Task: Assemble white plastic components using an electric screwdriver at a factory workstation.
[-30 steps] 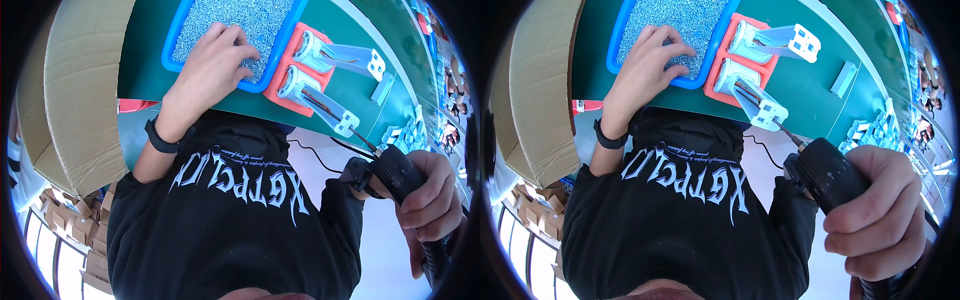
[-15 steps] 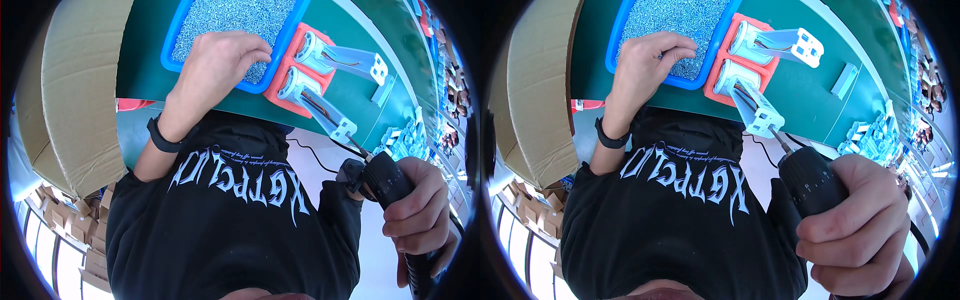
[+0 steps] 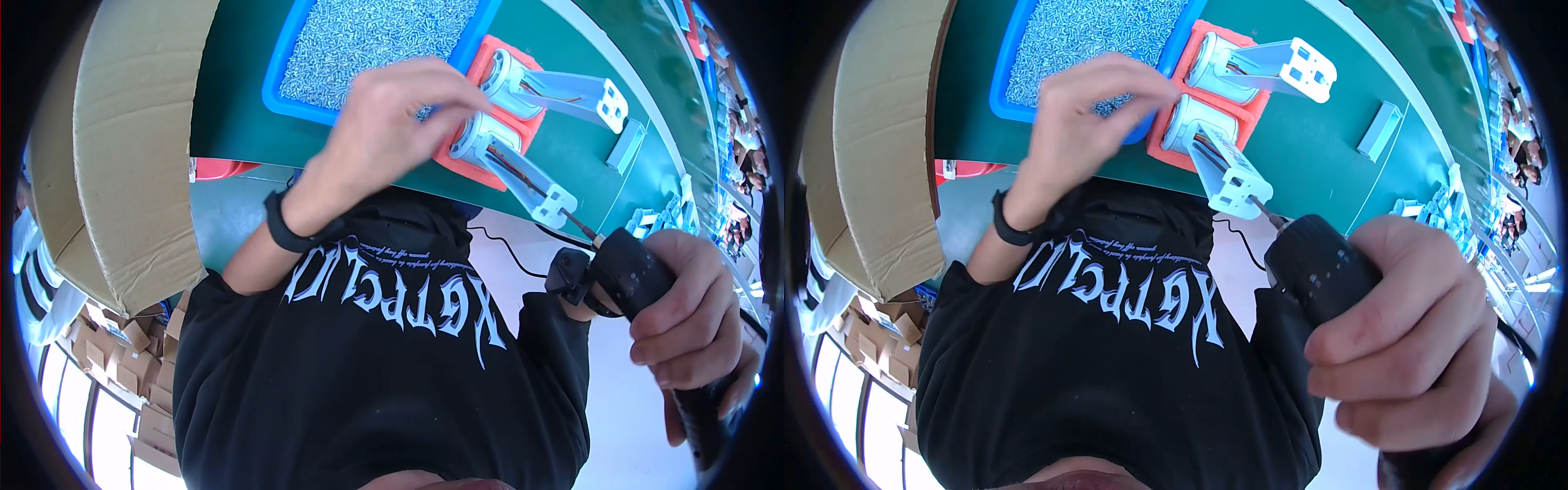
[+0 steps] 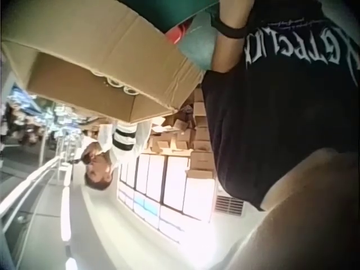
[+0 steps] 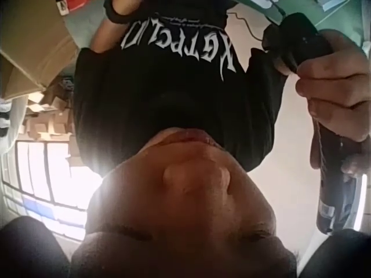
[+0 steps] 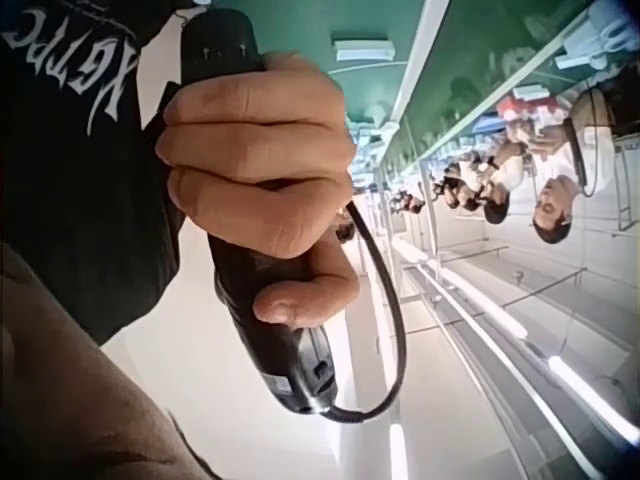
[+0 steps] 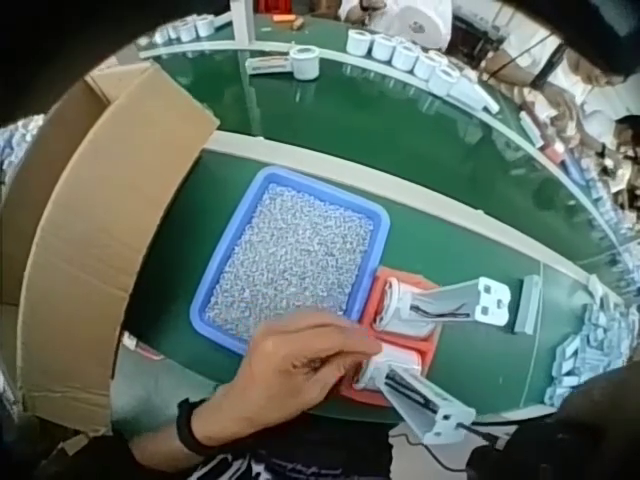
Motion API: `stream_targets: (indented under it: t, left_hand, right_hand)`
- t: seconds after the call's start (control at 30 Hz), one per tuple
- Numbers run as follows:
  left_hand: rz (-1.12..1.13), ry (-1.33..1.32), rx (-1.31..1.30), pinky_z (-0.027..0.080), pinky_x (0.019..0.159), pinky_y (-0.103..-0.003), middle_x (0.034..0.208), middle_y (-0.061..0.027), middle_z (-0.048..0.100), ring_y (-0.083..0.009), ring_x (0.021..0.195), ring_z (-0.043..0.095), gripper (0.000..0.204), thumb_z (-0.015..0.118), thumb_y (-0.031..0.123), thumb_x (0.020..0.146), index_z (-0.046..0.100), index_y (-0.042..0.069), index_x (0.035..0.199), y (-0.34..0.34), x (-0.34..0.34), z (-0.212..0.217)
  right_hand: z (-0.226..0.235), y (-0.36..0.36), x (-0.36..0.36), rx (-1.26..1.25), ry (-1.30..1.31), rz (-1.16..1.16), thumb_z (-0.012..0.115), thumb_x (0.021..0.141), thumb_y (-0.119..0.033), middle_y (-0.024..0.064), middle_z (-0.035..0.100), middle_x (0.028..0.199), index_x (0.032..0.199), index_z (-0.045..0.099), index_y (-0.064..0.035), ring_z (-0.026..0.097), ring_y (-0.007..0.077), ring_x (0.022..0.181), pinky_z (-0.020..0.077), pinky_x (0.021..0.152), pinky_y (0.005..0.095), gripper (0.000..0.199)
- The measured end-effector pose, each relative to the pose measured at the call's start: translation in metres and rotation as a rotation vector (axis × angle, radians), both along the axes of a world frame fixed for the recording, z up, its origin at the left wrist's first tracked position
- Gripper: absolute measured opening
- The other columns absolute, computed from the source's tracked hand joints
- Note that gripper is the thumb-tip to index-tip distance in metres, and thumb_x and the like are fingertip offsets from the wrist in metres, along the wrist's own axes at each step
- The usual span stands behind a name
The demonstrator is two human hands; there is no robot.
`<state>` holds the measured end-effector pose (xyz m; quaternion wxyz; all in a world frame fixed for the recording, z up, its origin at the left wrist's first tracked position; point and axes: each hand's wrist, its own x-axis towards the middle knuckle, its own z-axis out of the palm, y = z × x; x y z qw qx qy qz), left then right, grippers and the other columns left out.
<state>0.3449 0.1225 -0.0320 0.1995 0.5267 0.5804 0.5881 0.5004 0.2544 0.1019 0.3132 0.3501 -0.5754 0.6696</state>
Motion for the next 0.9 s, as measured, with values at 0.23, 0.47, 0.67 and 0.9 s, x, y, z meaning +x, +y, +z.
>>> stream_targets:
  t: [0.23, 0.47, 0.67, 0.9]
  left_hand:
    - [-0.096, -0.009, -0.07, 0.05, 0.06, -0.032, 0.082, -0.007, 0.065, -0.0258, 0.072, 0.063, 0.015, 0.066, 0.001, 0.075, 0.066, 0.008, 0.088, 0.0, 0.028, -0.005]
    - [-0.086, 0.017, -0.077, 0.05, 0.061, -0.03, 0.083, -0.0086, 0.065, -0.0242, 0.073, 0.064, 0.015, 0.064, 0.0, 0.077, 0.066, 0.006, 0.091, 0.002, 0.024, 0.006]
    - [-0.061, -0.03, -0.075, 0.051, 0.065, -0.026, 0.082, -0.0073, 0.068, -0.0167, 0.074, 0.066, 0.014, 0.066, -0.002, 0.076, 0.068, 0.003, 0.089, 0.04, -0.006, 0.034]
    - [-0.156, -0.204, -0.092, 0.053, 0.063, -0.025, 0.079, -0.0081, 0.069, -0.017, 0.072, 0.067, 0.013, 0.067, -0.001, 0.075, 0.069, 0.004, 0.086, 0.056, 0.001, 0.032]
  right_hand:
    - [0.025, 0.007, 0.027, -0.106, 0.008, -0.221, 0.075, 0.075, -0.018, 0.006, 0.06, 0.067, 0.078, 0.058, -0.0043, 0.061, 0.0153, 0.05, 0.0528, 0.046, 0.025, 0.021]
    - [0.1, 0.027, 0.089, -0.273, 0.32, -0.322, 0.081, 0.068, -0.03, -0.0017, 0.061, 0.058, 0.062, 0.057, -0.0079, 0.06, 0.0102, 0.048, 0.0521, 0.047, 0.02, 0.032]
    - [0.095, 0.038, 0.066, -0.156, 0.264, -0.673, 0.068, 0.077, -0.043, -0.0012, 0.054, 0.064, 0.103, 0.048, -0.0088, 0.057, 0.0094, 0.051, 0.0536, 0.051, 0.0225, 0.047]
    - [0.073, 0.045, 0.038, -0.217, 0.283, -0.921, 0.06, 0.084, -0.044, -0.002, 0.05, 0.067, 0.117, 0.047, -0.0076, 0.054, 0.0086, 0.051, 0.0515, 0.046, 0.0229, 0.051]
